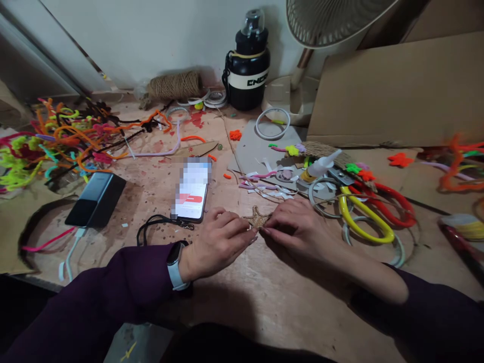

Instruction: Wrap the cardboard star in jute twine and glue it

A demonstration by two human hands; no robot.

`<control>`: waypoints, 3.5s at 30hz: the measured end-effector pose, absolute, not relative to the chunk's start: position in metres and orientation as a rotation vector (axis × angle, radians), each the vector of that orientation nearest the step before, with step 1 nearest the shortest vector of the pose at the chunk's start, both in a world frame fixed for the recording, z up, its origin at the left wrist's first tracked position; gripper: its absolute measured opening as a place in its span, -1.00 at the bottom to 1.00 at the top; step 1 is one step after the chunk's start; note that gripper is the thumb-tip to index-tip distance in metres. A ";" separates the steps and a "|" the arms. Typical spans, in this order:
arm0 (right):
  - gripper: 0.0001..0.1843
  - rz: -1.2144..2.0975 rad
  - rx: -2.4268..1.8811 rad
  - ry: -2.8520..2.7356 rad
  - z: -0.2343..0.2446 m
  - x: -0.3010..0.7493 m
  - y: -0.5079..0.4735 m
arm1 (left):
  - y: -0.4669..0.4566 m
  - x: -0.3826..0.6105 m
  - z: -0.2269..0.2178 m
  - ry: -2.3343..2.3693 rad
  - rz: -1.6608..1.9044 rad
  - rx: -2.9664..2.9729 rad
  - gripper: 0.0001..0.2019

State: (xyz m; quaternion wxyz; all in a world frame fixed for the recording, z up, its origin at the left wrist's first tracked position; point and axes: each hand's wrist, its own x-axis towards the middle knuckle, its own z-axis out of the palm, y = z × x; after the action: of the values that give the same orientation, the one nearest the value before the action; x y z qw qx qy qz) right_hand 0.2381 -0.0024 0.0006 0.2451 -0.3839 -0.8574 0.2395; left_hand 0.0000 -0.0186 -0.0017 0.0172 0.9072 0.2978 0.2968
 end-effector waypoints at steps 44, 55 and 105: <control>-0.80 0.015 -0.701 -2.624 0.003 0.241 -0.013 | -0.014 -0.010 0.000 0.899 0.756 2.812 -0.88; -0.79 -0.007 -0.677 -2.628 0.007 0.240 -0.013 | -0.015 -0.014 -0.002 0.822 0.736 2.905 -0.83; -0.76 -0.056 -0.675 -2.634 0.002 0.239 -0.013 | -0.012 -0.017 0.000 0.630 0.708 3.030 -0.79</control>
State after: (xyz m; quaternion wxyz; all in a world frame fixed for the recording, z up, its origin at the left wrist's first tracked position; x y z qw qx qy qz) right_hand 0.2394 -0.0133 0.0019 0.2093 -0.2427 -0.9470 -0.0202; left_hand -0.0167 -0.0121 -0.0003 -0.0167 0.9543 0.1984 0.2230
